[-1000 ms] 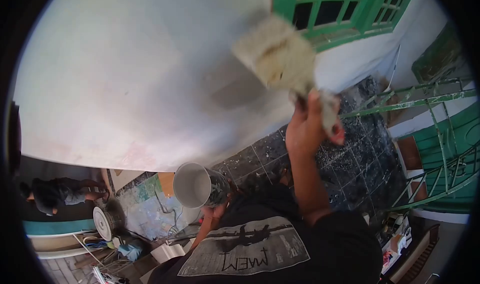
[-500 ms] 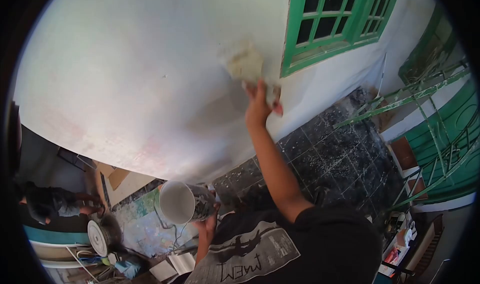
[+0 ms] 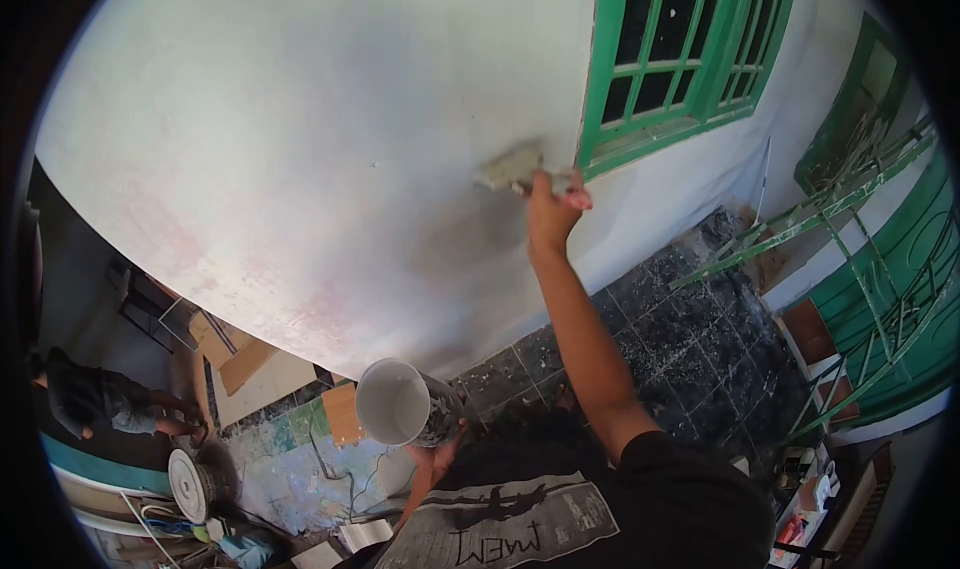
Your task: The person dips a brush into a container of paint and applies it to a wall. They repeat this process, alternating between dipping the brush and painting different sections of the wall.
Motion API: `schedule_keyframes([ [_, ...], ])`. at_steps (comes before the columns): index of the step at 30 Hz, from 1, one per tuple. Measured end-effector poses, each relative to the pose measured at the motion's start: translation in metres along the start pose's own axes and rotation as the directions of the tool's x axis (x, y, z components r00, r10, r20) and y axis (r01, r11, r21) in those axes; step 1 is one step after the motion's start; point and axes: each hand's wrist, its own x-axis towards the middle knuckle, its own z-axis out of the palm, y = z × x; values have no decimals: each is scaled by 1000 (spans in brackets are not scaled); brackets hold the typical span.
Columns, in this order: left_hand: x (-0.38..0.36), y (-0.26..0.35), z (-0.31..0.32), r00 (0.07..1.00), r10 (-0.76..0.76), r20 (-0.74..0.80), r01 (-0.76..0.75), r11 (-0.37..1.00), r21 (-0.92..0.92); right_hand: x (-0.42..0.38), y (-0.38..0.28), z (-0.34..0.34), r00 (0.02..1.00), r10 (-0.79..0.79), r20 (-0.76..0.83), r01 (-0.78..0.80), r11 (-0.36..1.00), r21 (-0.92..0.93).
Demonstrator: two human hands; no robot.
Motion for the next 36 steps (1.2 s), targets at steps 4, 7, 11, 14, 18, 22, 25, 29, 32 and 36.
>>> schedule_keyframes([
  [4,6,-3,-10,994,-29,105,40,995,-97,16,-91,67,955,-255,152,220,952,213],
  [7,4,5,-15,997,-23,73,23,1000,-8,26,-173,100,769,-601,219,546,795,264],
  [11,-4,8,-14,999,30,37,-27,996,-82,41,-303,127,417,-816,400,811,533,241],
  [14,-3,14,-5,999,35,37,-34,999,-36,58,-354,137,338,-739,583,920,391,-38],
  [18,13,18,-7,998,66,7,-66,996,63,30,-315,114,409,-437,801,847,508,-155],
  [22,49,22,-14,998,60,-34,-57,996,72,-41,-235,57,456,93,885,587,716,-378],
  [25,51,13,-4,999,29,-18,-28,996,88,-92,-185,31,344,443,828,375,743,-554],
  [29,49,4,5,996,27,-82,-19,995,99,-125,-135,14,111,402,909,486,776,-403],
  [32,46,-1,3,991,26,-134,-12,995,103,-127,-125,17,17,546,838,505,719,-478],
  [36,43,-6,8,995,-13,-100,28,988,152,-126,-101,16,-118,614,781,488,721,-492],
])
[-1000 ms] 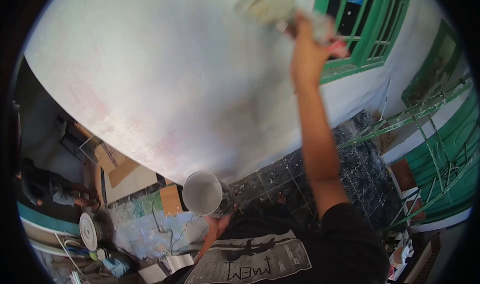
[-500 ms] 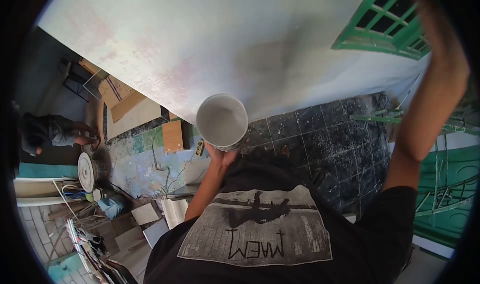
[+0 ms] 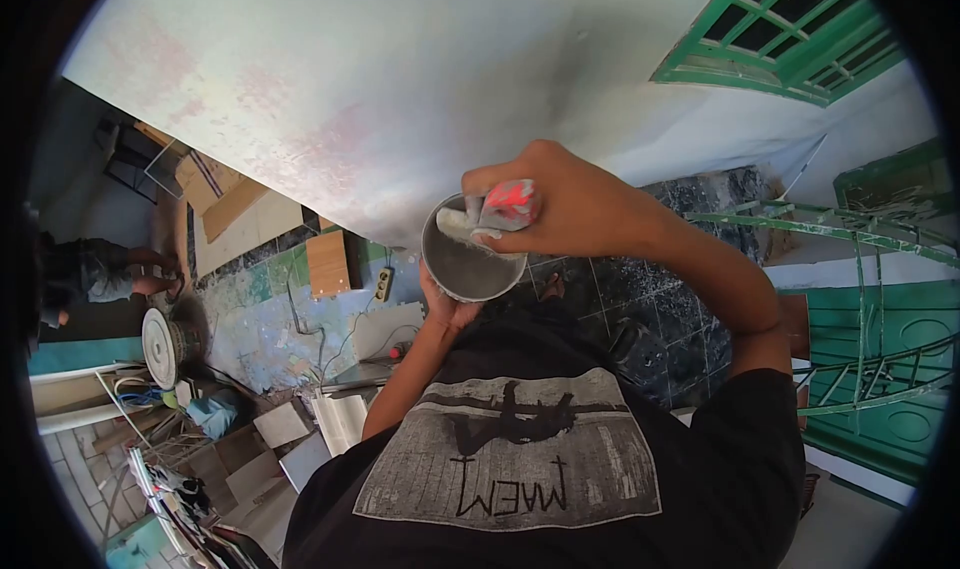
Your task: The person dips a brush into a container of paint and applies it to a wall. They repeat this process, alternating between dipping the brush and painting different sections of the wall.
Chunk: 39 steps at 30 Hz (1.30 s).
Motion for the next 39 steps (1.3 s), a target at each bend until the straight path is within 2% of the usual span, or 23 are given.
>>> schedule_keyframes([
  [1,1,-2,-5,1000,-11,12,11,1000,-15,2,3,3,999,-18,39,18,1000,5],
  [3,4,-5,-13,999,-25,35,27,999,-43,6,1,5,996,53,68,-52,998,-28],
  [4,4,-5,-14,1000,-24,-4,24,999,-28,8,1,5,993,89,82,-86,995,-46],
  [6,2,-5,-12,997,-21,-80,22,1000,0,11,7,8,994,103,31,-102,995,-16],
  [9,-3,-1,-6,999,-35,5,35,998,-46,14,15,12,992,119,-27,-118,992,31],
  [13,-9,3,-1,998,20,-58,-23,999,-49,15,17,7,982,145,-125,-142,989,29],
  [16,-10,2,-1,998,48,-44,-49,998,-35,8,21,-5,979,-49,-199,40,998,-49],
  [18,-11,5,-3,997,64,-53,-64,998,-5,-10,-9,-30,914,-300,-273,141,866,-480],
  [19,-10,5,-9,999,45,-26,-46,998,-42,-23,-25,-47,870,-394,-296,140,773,-619],
  [22,-13,5,-21,1000,-4,25,6,995,-104,-80,-69,-104,751,-549,-368,-32,527,-849],
  [26,-10,10,-23,999,-18,38,20,997,-69,-161,-81,-168,678,-566,-469,-316,352,-881],
  [27,-13,10,-28,999,-21,42,23,998,-56,-177,-79,-178,667,-550,-502,-369,341,-864],
  [29,-20,18,-45,995,79,-66,-78,997,17,-209,-69,-189,622,-525,-581,-465,349,-814],
  [30,1,5,-41,989,131,-71,-131,991,5,-219,-67,-189,604,-531,-595,-485,347,-803],
  [32,5,6,-33,975,-48,219,78,988,-132,-231,-67,-189,595,-509,-622,-514,354,-781],
  [33,-1,5,-37,944,-25,328,73,988,-137,-235,-62,-190,585,-499,-640,-524,370,-767],
  [34,3,4,-35,982,2,188,33,983,-181,-244,-61,-187,562,-503,-656,-544,373,-752],
  [37,12,3,-33,992,120,31,-112,977,-183,-258,-48,-172,491,-504,-710,-582,416,-698],
  [38,12,0,-35,990,143,14,-138,973,-184,-261,-43,-170,467,-510,-723,-587,432,-684],
  [39,40,-3,-58,972,198,127,-190,979,-74,-264,-39,-168,446,-522,-727,-596,433,-676],
])
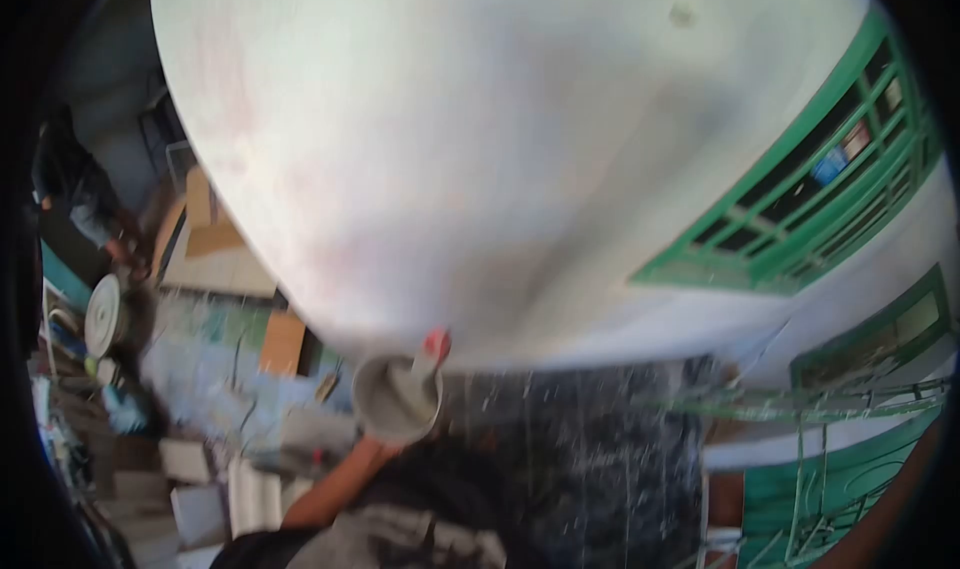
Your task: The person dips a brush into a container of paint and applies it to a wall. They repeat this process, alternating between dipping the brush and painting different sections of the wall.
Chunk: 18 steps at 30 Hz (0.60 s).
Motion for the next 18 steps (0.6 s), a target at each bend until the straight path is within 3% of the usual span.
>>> schedule_keyframes([
  [2,19,4,-4,997,-48,58,52,996,-66,-7,0,1,999,40,-25,-40,999,-3],
  [4,-38,11,5,986,-160,-42,148,965,-215,-12,2,5,996,86,-11,-86,996,19],
  [8,-9,13,9,987,-161,10,161,978,-132,-13,5,4,992,117,-36,-116,993,27],
  [14,-41,21,35,984,-144,-102,141,989,-40,-3,18,5,985,171,11,-171,985,27],
  [18,-19,20,56,994,-49,-100,58,994,91,-13,20,10,975,191,-117,-190,982,20],
])
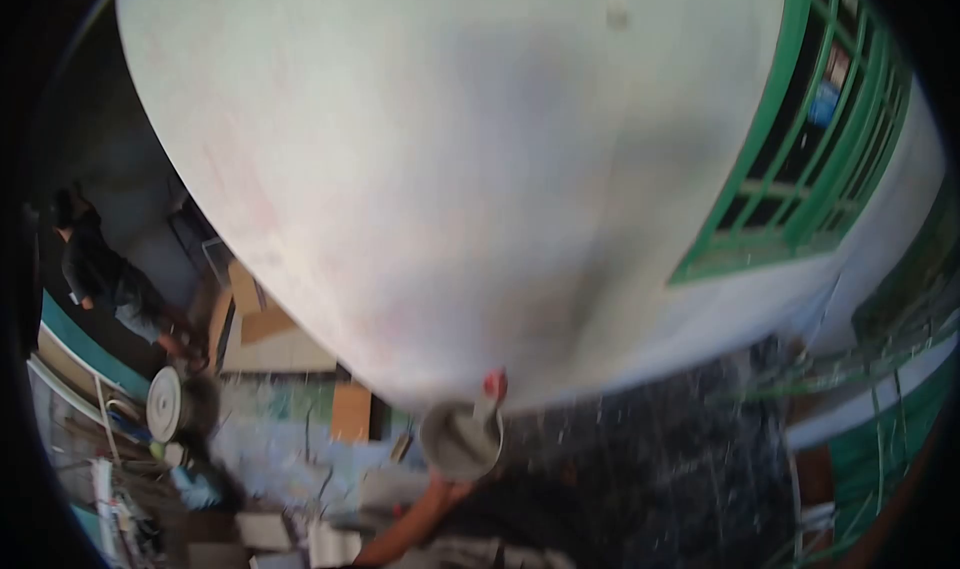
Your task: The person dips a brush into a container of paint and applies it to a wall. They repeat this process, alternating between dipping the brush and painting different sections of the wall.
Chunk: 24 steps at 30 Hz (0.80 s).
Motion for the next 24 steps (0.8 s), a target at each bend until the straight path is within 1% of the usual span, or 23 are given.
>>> schedule_keyframes([
  [1,2,0,7,1000,14,10,-14,1000,-1,-3,-2,2,1000,7,-21,-7,1000,11],
  [3,-10,-1,2,980,-112,166,133,984,-116,-5,-2,5,999,38,-18,-37,999,36],
  [4,-4,2,-1,953,-152,263,200,965,-167,-7,-4,9,998,48,-27,-46,997,54],
  [7,-2,-4,-14,953,-193,234,228,965,-133,-4,-5,9,995,84,-55,-77,990,122],
  [10,2,-12,7,964,-150,219,190,966,-176,-3,-19,18,982,146,-118,-108,953,284],
  [11,1,-14,9,968,-135,209,175,967,-184,-5,-26,23,974,184,-133,-125,924,361],
  [13,5,-24,11,978,-118,174,148,974,-171,-15,-47,39,959,262,-110,-166,832,530],
  [15,10,-38,12,990,-99,98,111,985,-134,-38,-78,64,941,339,8,-248,672,698],
  [16,11,-44,14,992,-92,84,102,986,-129,-55,-94,83,930,349,118,-311,572,759],
  [17,12,-50,16,994,-85,71,93,988,-124,-78,-107,102,911,330,246,-385,472,793],
  [18,13,-57,20,993,-82,87,94,986,-140,-102,-121,125,877,270,398,-477,381,792],
  [19,14,-65,24,992,-78,101,94,983,-156,-123,-134,143,833,182,522,-552,329,766],
  [20,10,-73,27,993,-86,87,97,986,-133,-113,-162,138,686,122,718,-723,232,651],
  [22,11,-92,24,993,-78,86,90,986,-141,-144,-153,161,569,-122,813,-722,398,565],
  [23,12,-100,22,992,-83,91,96,985,-142,-150,-150,165,620,-174,765,-630,472,617],
  [24,11,-104,32,988,-125,94,138,978,-154,-150,-150,169,657,-228,718,-528,540,655],
])
